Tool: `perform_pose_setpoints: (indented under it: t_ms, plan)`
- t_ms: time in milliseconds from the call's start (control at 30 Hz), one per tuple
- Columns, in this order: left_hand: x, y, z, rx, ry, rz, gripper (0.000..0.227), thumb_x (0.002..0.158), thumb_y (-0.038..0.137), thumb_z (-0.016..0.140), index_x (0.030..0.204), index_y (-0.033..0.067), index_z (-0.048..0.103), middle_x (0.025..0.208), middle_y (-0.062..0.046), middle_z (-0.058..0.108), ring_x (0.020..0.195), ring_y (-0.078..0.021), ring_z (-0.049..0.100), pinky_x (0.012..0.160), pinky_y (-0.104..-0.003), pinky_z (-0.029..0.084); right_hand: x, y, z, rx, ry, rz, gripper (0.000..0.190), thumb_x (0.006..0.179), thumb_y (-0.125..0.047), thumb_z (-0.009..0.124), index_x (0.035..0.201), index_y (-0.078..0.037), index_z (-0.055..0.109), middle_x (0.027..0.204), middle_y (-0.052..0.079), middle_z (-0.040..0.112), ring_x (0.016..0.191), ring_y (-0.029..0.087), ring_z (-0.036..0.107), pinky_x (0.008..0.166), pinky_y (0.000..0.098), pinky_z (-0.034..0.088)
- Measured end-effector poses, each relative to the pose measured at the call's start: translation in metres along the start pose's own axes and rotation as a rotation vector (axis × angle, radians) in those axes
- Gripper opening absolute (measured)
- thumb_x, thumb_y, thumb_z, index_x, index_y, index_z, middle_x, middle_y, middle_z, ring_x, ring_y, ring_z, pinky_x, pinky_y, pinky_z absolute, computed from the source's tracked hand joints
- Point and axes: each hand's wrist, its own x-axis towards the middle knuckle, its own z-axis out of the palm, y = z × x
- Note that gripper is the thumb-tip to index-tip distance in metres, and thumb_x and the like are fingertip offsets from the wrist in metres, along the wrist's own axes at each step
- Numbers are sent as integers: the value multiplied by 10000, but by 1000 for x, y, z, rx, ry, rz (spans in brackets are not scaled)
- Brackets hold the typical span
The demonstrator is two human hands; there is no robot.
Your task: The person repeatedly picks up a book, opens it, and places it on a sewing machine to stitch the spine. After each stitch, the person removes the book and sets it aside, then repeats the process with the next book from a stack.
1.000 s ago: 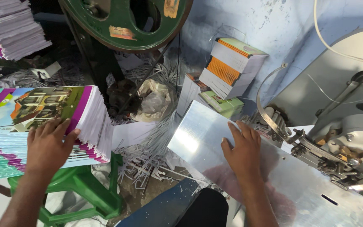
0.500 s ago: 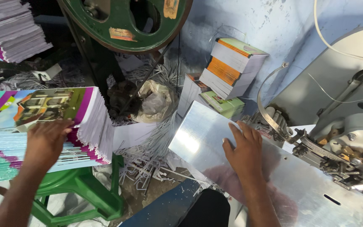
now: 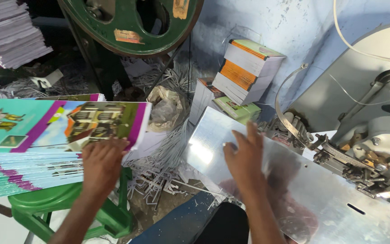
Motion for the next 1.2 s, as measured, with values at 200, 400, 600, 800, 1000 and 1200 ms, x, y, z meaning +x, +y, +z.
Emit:
perform_pose_setpoints:
  t_ms: [200,400,600,800,1000,1200]
  plan:
    - [3,49,5,-6,14,2,258,953,201,658,1199,145,712,1211,-24,750,1174,-175,651,1074,-442,381,-5,-57,42,427,-216,215,418,883,-376,732,1169,-72,753,1285,172,719,1219,310,661,1052,423,514]
    - [8,88,-5,-76,49,36,262,933,181,680,1188,137,719,1255,-24,729,1214,-183,640,1060,-425,382,-12,-114,66,1400,-694,969,487,971,-448,625,1201,-26,706,1054,126,749,893,182,734,850,336,590]
    - [14,108,-33,-195,95,138,281,864,233,716,1106,90,726,1196,-57,724,1161,-250,651,1008,-458,446,-18,-121,66,1486,-662,919,313,953,-187,646,1217,-22,670,1011,57,711,864,162,686,709,331,572]
    - [36,96,-36,-428,-242,-142,236,912,316,744,885,83,772,931,-78,770,905,-269,708,832,-426,555,-29,-115,64,1389,-607,840,401,962,-53,615,1363,-39,632,1084,94,741,936,155,694,782,245,579]
    - [79,50,1,-404,-204,-37,227,918,256,711,1048,76,762,1089,-128,741,1039,-343,666,909,-466,522,-36,-109,44,1436,-614,890,534,945,-78,602,1471,-60,515,1136,122,691,946,217,700,647,381,649]
    - [110,14,61,-338,-137,132,664,882,415,742,1377,-9,614,1354,-248,585,1266,-455,531,1023,-669,287,-48,-87,42,1390,-573,839,559,962,-85,623,1508,-51,508,1230,134,689,1047,201,685,742,335,617]
